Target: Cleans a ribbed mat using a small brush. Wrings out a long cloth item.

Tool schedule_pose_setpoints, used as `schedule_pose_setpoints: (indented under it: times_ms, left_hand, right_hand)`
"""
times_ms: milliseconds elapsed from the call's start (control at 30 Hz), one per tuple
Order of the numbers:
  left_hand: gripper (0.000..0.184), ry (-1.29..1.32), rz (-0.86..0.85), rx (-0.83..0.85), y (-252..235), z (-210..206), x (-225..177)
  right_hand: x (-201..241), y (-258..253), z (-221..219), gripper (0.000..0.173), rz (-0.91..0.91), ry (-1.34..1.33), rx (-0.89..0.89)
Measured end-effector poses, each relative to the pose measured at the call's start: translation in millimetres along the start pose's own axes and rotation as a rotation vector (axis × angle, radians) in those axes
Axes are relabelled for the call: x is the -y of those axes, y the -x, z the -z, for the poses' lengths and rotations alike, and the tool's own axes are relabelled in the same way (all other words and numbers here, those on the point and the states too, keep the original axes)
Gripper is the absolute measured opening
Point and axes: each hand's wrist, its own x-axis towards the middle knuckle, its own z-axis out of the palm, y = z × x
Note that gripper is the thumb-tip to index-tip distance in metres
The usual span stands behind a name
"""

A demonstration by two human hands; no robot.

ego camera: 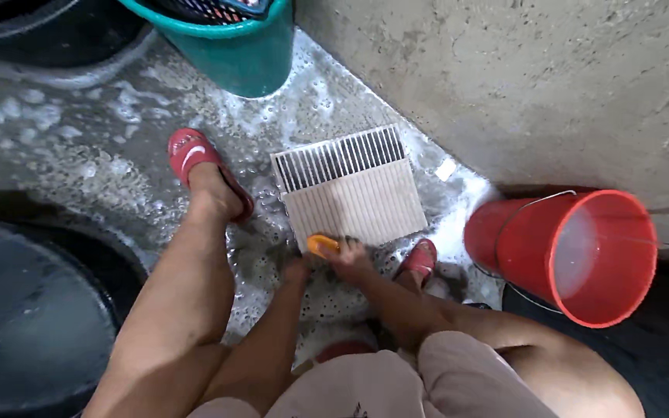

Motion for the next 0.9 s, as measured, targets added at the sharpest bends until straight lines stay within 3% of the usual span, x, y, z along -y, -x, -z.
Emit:
schedule_pose_setpoints:
  times_ms: [67, 100, 200, 267, 300, 367, 467, 533, 567, 667, 733, 833, 900]
  left_hand:
    - [0.051, 0.007, 0.012, -0.005, 6.2, 1.2, -5.3]
    - [0.050, 0.023, 0.021, -0.001, 8.4, 1.1, -6.3]
    - [0.045, 0.233, 0.035, 0.004, 1.0, -2.6, 1.1]
    - [0.046, 0.355, 0.046, 0.045, -5.1, 0.8, 7.3]
    - [0.050, 0.411, 0.065, 0.071, -4.5, 4.7, 8.2]
    - [0.069, 0.573, 0.135, 0.105, -3.1, 12.0, 2.6]
    - [0.086, 0.773, 0.225, 0.130, -1.9, 19.0, 3.9]
    - [0.091, 0.805, 0.223, 0.133, -5.4, 19.4, 2.7]
    - [0.092, 0.804, 0.218, 0.138, -6.5, 18.7, 2.3]
    - [0.092, 0.761, 0.239, 0.124, -11.2, 13.6, 3.2]
    - [0.080, 0.694, 0.222, 0.099, -12.7, 13.1, 1.8]
    - [0.052, 0.482, 0.091, 0.109, -14.0, 10.2, 10.2]
    - [0.044, 0.277, -0.030, 0.101, -18.9, 8.9, 16.0]
  right_hand:
    - [-38.5, -6.8, 38.1, 0.058, -0.123, -0.010, 0.239]
    - [-68.3, -5.4, 52.0, 0.060, -0.269, -0.021, 0.241]
    - [-138.0, -4.5, 74.0, 0.077, -0.748, -0.043, 0.065]
    - [-129.8, -18.3, 70.4, 0.085, -0.834, -0.055, -0.025]
    - [-108.2, -25.0, 62.6, 0.083, -0.750, -0.062, -0.035]
    - [-56.2, -36.4, 42.5, 0.073, -0.302, -0.068, 0.084]
    - [5.6, -73.1, 43.8, 0.062, 0.453, 0.066, 0.540]
    - [15.4, -126.4, 64.7, 0.061, 0.659, 0.229, 0.696]
    - [9.7, -153.0, 73.2, 0.063, 0.626, 0.268, 0.663]
    - [-4.3, -211.7, 110.2, 0.069, 0.246, 0.262, 0.401]
    - [3.5, -220.3, 112.2, 0.078, 0.067, 0.192, 0.239]
    - [56.1, -172.7, 69.3, 0.083, 0.039, -0.029, 0.172]
    - [72.3, -141.8, 39.5, 0.078, 0.164, -0.058, 0.309]
